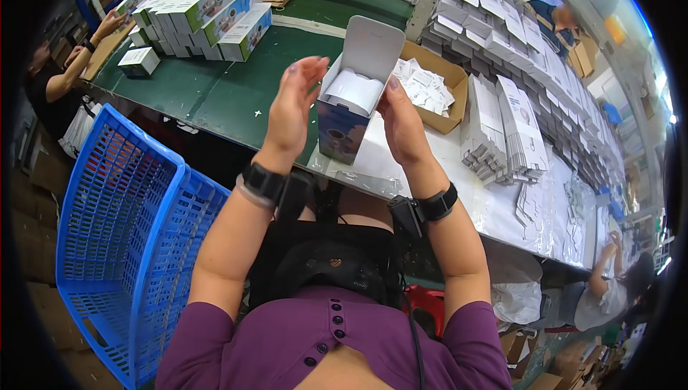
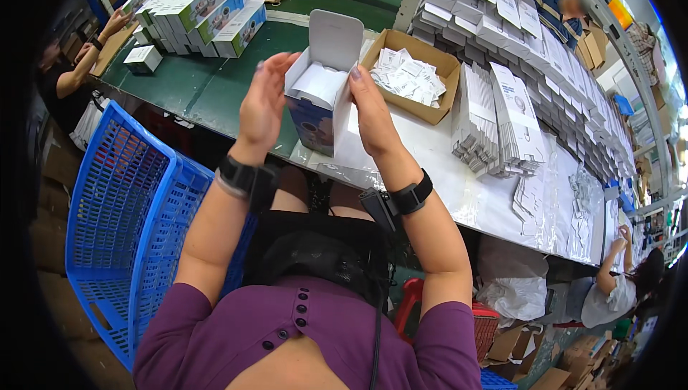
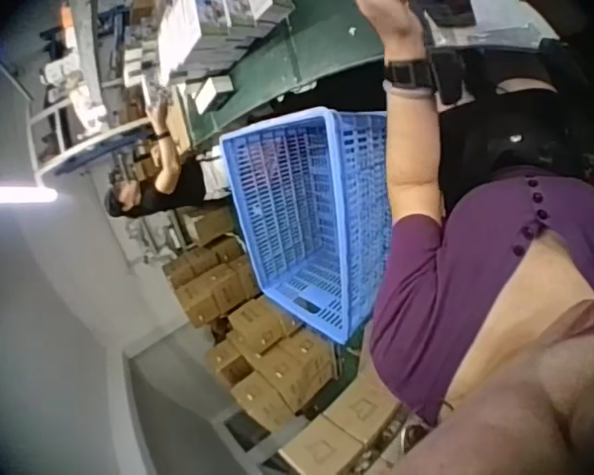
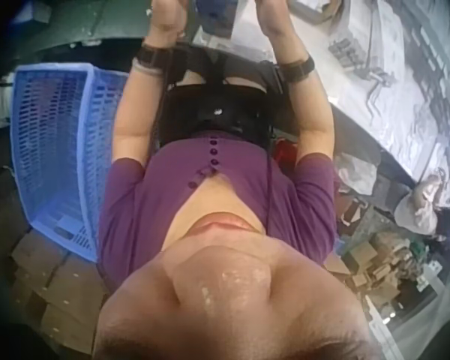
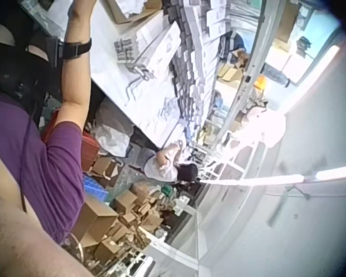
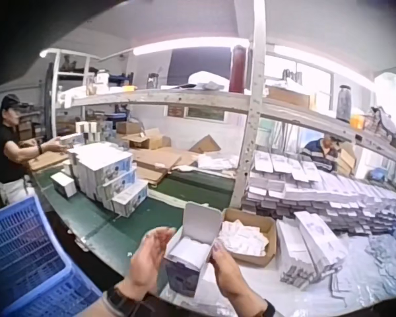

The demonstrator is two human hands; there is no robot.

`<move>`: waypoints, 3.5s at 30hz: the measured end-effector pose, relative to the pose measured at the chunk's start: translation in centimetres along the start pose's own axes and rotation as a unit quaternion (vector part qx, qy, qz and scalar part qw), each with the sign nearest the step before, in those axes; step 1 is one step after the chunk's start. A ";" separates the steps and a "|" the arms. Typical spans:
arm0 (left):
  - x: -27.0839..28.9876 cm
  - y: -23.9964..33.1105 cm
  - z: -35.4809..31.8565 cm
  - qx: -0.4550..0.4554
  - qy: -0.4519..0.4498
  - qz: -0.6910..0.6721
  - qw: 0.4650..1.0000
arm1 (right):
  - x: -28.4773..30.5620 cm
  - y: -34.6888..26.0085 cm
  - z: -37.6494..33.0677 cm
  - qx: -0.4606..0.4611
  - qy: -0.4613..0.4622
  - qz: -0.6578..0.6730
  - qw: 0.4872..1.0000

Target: Packing manufactured items into small cardboard boxes at a factory workbench.

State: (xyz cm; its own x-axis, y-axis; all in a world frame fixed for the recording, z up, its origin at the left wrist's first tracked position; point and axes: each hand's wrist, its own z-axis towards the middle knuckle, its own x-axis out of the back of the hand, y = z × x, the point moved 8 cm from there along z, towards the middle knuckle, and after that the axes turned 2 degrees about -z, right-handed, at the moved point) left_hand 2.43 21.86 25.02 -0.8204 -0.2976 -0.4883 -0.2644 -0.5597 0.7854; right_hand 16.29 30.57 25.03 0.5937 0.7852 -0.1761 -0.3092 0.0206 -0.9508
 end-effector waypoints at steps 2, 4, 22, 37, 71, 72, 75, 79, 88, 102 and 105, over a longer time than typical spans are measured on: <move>-1.0 -1.6 1.4 0.116 -0.032 -0.103 0.987 | 0.0 0.2 0.0 0.002 0.015 0.021 1.000; -2.0 -1.6 1.2 0.120 -0.047 -0.094 0.987 | -0.3 0.3 -0.1 0.003 0.023 0.032 0.999; -4.1 0.4 -0.5 0.040 -0.098 -0.016 0.994 | -0.9 -0.3 0.0 0.124 0.041 0.069 0.989; -4.9 2.7 -1.9 -0.194 -0.129 0.126 0.964 | -1.2 -2.7 -0.9 0.200 0.001 -0.052 0.978; -1.2 1.8 0.7 -0.064 -0.180 0.139 0.972 | 3.2 -4.1 2.6 -0.050 -0.129 -0.092 0.986; 0.1 2.3 0.6 -0.077 -0.149 0.209 0.963 | 1.5 -3.2 2.1 -0.065 -0.142 -0.086 0.984; 3.7 5.4 -0.7 -0.110 -0.108 0.104 0.983 | 1.0 -3.3 1.7 -0.021 0.038 -0.169 0.985; 7.7 10.2 -1.5 -0.092 -0.038 0.004 0.995 | -2.6 -4.5 1.8 -0.044 -0.188 -0.025 0.981; 12.2 14.6 -9.5 -0.143 0.058 -0.006 0.988 | -2.5 -5.8 1.2 0.161 -0.038 -0.246 0.955; 12.7 18.2 -12.5 -0.168 0.139 0.046 0.975 | -1.2 -3.4 1.2 0.088 -0.014 -0.251 0.964; 13.2 18.8 -12.2 -0.174 0.146 0.054 0.972 | -1.1 -3.1 1.5 0.106 -0.037 -0.255 0.960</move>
State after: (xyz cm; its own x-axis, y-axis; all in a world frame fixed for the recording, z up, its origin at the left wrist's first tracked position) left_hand -7.16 -2.00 28.68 -0.6416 -0.5476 -0.5371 0.0452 -0.7260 0.6862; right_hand 15.50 30.59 28.55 0.6558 0.6817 0.3243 -0.1421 0.5334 -0.8339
